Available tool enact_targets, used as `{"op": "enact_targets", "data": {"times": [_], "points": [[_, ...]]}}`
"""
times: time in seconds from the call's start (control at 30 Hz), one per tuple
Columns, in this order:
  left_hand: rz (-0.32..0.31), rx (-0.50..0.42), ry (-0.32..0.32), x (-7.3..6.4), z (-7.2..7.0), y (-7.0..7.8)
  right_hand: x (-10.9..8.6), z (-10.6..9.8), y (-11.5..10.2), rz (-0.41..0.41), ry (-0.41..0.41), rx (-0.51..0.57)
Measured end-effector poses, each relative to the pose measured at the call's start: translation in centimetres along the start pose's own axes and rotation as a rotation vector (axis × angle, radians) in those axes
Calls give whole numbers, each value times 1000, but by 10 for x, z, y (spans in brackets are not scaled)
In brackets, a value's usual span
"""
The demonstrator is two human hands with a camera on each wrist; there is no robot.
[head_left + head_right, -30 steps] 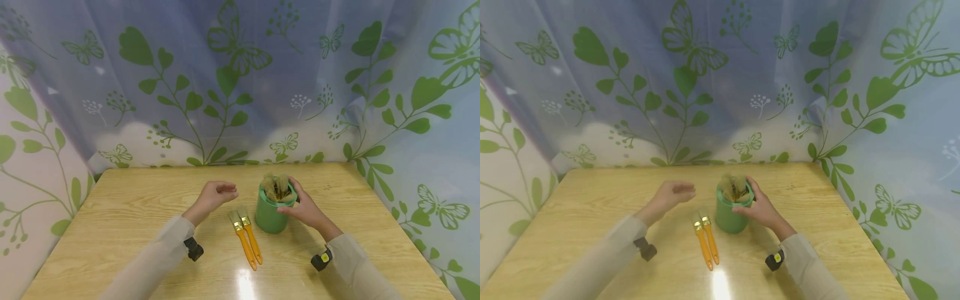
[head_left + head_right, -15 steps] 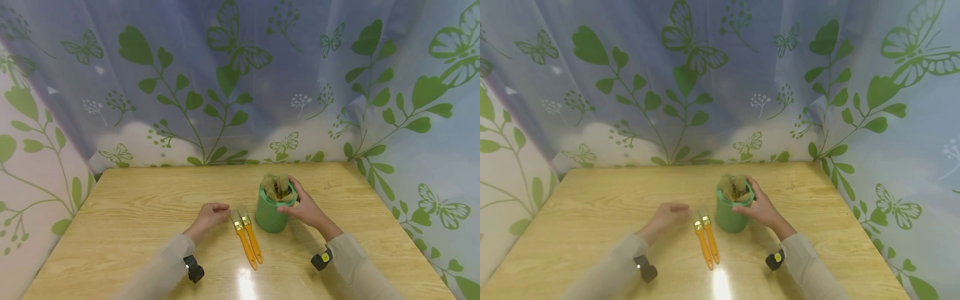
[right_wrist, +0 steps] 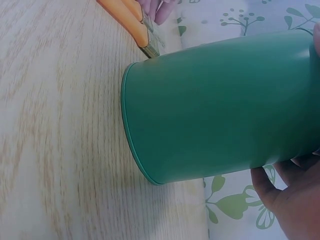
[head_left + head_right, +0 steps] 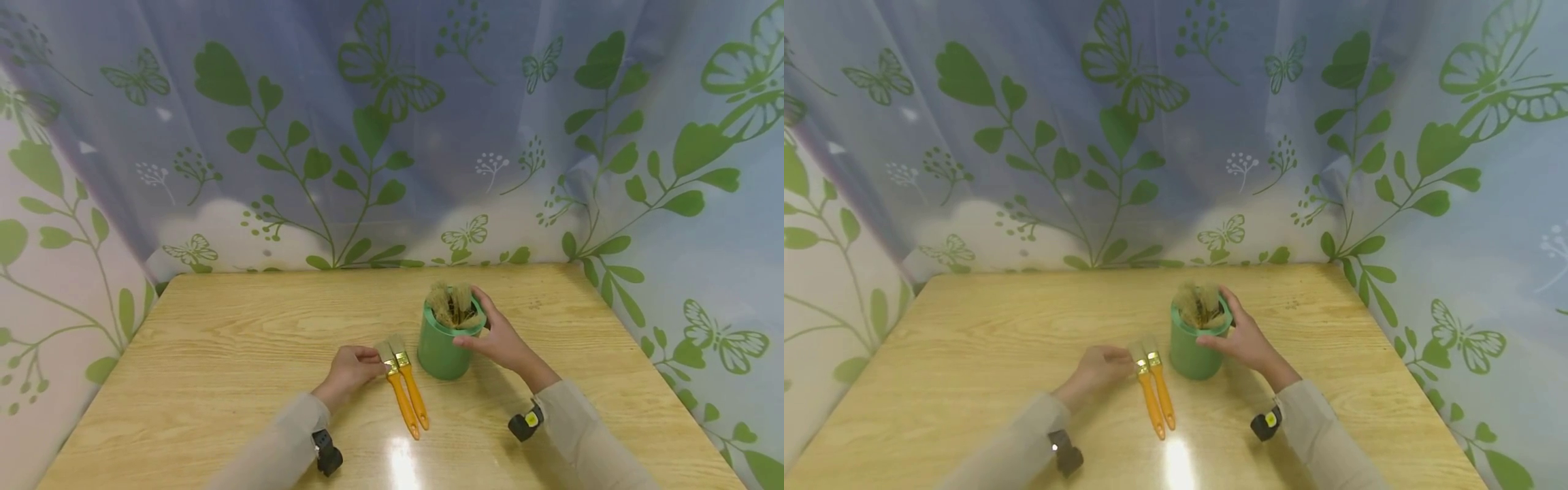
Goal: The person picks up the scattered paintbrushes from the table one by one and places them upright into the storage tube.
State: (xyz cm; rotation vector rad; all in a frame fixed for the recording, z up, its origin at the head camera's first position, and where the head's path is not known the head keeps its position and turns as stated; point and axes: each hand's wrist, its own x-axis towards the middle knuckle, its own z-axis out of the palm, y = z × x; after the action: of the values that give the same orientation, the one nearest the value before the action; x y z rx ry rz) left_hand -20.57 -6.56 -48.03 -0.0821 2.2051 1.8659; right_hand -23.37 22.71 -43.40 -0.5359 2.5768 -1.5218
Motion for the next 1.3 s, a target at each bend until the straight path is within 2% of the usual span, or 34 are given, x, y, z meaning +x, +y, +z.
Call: {"op": "enact_targets", "data": {"times": [0.33, 0.57, 0.73, 0.97, 1.1, 1.3], "points": [[105, 192, 51, 4, 15, 10, 1, 0, 1, -5, -1, -2], [145, 310, 141, 8, 29, 6, 0, 0, 2, -5, 4, 5], [195, 387, 170, 10, 32, 5, 1, 0, 2, -5, 1, 0], [167, 407, 131, 14, 22, 0, 1, 1, 1, -2, 4, -9], [136, 378, 139, 16, 16, -1, 0, 2, 1, -5, 4, -8], [134, 340, 128, 19, 7, -3, 1, 1, 1, -7, 5, -6]]}}
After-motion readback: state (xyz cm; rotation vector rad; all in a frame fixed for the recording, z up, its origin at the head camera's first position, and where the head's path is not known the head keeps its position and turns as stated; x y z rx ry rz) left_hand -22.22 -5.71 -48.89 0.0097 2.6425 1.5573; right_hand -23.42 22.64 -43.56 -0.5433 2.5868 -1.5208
